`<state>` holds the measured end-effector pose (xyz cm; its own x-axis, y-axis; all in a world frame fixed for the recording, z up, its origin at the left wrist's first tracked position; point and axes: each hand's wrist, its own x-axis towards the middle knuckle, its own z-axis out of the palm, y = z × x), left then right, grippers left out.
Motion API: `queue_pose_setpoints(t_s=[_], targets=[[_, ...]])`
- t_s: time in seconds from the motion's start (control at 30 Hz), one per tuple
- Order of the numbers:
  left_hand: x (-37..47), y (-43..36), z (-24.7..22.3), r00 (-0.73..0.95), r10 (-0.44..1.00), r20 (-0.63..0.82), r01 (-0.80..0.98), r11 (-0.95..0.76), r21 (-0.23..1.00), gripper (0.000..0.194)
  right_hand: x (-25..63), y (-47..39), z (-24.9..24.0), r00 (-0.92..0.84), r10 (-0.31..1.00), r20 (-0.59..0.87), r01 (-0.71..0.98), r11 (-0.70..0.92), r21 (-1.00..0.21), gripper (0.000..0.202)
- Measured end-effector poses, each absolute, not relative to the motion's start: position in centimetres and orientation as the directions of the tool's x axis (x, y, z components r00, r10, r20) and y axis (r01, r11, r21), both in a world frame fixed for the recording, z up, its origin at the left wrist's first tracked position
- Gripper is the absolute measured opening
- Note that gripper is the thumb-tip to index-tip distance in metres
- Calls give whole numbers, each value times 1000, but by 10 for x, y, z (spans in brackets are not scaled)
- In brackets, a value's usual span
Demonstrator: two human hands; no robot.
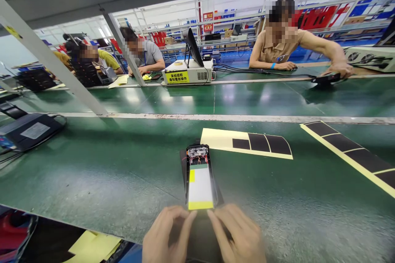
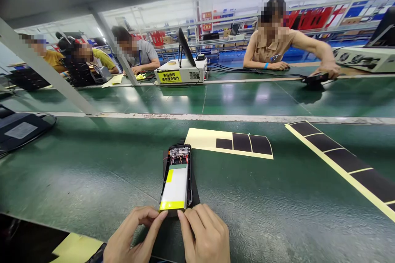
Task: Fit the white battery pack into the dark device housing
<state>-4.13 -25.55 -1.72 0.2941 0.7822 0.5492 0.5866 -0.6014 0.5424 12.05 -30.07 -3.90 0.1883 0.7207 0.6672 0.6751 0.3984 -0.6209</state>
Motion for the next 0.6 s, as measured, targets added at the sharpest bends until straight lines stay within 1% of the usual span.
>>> queue_pose_setpoints(t_s=[0.07,0.17,0.2,0.23,0.3,0.33,0.37,0.4,0.47,0.5,0.53,0.6], targets=[[-42,-255,-18,299,764,571,602,-616,508,7,124,-301,-37,163,739,654,712,370,-596,31],[-45,-255,-23,296,744,599,677,-606,418,12,134,-301,-33,136,759,637,818,277,-504,43],[-46,-255,-25,270,747,608,707,-582,401,19,137,-301,-31,133,764,631,846,244,-474,47],[-48,-254,-27,235,761,605,734,-547,403,30,140,-300,-29,131,766,629,864,222,-451,49],[-51,-252,-27,181,807,562,751,-483,451,51,143,-299,-26,121,764,633,875,218,-431,49],[-52,-249,-26,184,834,521,738,-467,488,53,143,-297,-25,105,767,633,876,231,-424,48],[-54,-246,-24,213,856,471,713,-466,524,47,143,-296,-24,89,770,632,876,242,-417,49],[-55,-243,-21,260,866,427,679,-478,557,37,141,-294,-23,77,777,625,877,245,-413,50],[-57,-236,-15,352,855,380,597,-518,613,16,138,-290,-22,65,791,608,874,249,-418,53],[-58,-233,-12,386,843,374,561,-537,630,9,136,-288,-22,59,794,604,868,258,-424,53],[-58,-231,-10,413,827,382,532,-560,635,6,134,-286,-22,52,794,605,861,271,-430,53],[-58,-227,-8,452,785,423,491,-615,617,7,132,-284,-23,34,790,612,845,304,-440,51]])
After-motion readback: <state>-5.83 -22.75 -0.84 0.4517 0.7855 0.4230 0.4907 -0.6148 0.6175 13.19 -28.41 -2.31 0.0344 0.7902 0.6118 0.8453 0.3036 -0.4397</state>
